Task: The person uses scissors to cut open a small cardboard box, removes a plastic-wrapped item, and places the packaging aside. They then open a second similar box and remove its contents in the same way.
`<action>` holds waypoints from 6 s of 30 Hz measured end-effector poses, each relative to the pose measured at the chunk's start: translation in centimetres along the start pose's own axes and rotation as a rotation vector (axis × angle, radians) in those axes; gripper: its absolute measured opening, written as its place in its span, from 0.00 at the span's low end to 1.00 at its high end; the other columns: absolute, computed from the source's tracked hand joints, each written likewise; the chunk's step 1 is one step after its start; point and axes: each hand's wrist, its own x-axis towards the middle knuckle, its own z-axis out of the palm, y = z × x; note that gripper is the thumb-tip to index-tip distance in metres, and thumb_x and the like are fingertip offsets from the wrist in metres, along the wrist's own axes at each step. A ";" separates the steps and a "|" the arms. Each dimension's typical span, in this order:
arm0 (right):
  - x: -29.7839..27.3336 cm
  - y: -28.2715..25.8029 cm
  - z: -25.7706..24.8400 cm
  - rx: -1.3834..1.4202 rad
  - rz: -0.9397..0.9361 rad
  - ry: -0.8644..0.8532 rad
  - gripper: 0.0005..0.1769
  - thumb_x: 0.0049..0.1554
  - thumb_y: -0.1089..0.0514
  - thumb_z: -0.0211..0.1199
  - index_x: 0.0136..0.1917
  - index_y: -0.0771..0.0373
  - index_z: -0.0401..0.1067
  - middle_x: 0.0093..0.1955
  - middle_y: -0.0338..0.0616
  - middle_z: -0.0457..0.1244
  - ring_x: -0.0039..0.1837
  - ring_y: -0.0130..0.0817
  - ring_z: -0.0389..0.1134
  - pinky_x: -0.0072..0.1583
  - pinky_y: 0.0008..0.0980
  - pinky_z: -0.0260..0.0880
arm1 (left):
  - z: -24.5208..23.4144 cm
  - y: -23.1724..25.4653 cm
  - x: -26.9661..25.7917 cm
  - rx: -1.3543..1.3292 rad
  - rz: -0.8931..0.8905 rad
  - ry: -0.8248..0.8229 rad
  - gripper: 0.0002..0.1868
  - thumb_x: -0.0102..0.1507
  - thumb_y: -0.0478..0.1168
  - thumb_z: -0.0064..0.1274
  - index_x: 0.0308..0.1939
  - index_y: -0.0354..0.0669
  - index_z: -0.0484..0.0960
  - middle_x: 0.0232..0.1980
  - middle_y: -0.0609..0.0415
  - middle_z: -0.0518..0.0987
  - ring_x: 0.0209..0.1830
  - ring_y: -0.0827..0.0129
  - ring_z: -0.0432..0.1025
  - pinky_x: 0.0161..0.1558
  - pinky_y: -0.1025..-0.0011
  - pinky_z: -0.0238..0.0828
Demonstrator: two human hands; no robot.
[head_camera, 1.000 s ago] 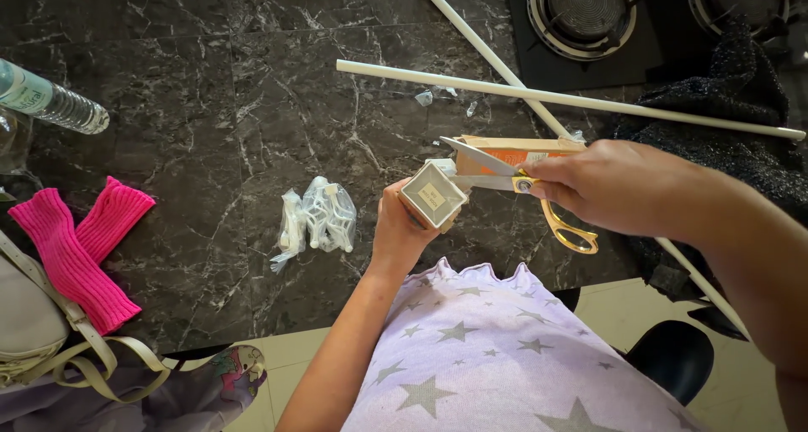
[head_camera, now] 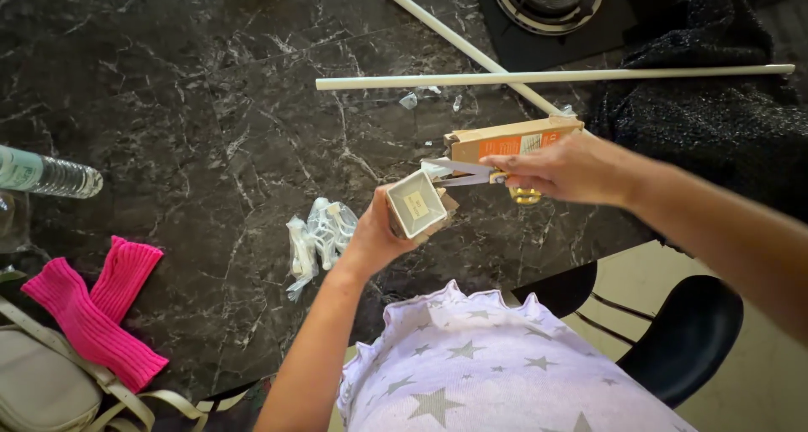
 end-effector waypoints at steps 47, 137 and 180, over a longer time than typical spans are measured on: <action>-2.8 -10.2 -10.6 -0.091 0.521 -0.461 0.23 0.68 0.41 0.42 0.74 0.36 0.64 0.44 0.35 0.71 0.46 0.32 0.76 0.52 0.36 0.76 | -1.9 7.8 -1.2 -0.098 -0.081 0.165 0.36 0.57 0.41 0.64 0.68 0.49 0.70 0.59 0.50 0.81 0.57 0.64 0.79 0.57 0.68 0.75; -0.5 0.2 4.8 1.433 0.234 -0.230 0.27 0.64 0.49 0.52 0.71 0.65 0.70 0.22 0.36 0.57 0.20 0.20 0.52 0.23 0.23 0.50 | 2.3 3.7 2.5 -0.831 -0.047 0.048 0.21 0.58 0.42 0.44 0.54 0.35 0.70 0.49 0.45 0.77 0.46 0.66 0.76 0.47 0.70 0.76; -0.1 -3.7 27.0 0.050 0.404 0.646 0.27 0.59 0.53 0.61 0.72 0.48 0.68 0.38 0.45 0.60 0.39 0.43 0.66 0.40 0.43 0.69 | 1.3 -1.7 2.8 -0.907 0.040 0.644 0.34 0.69 0.73 0.32 0.54 0.47 0.69 0.46 0.57 0.74 0.46 0.72 0.71 0.45 0.72 0.69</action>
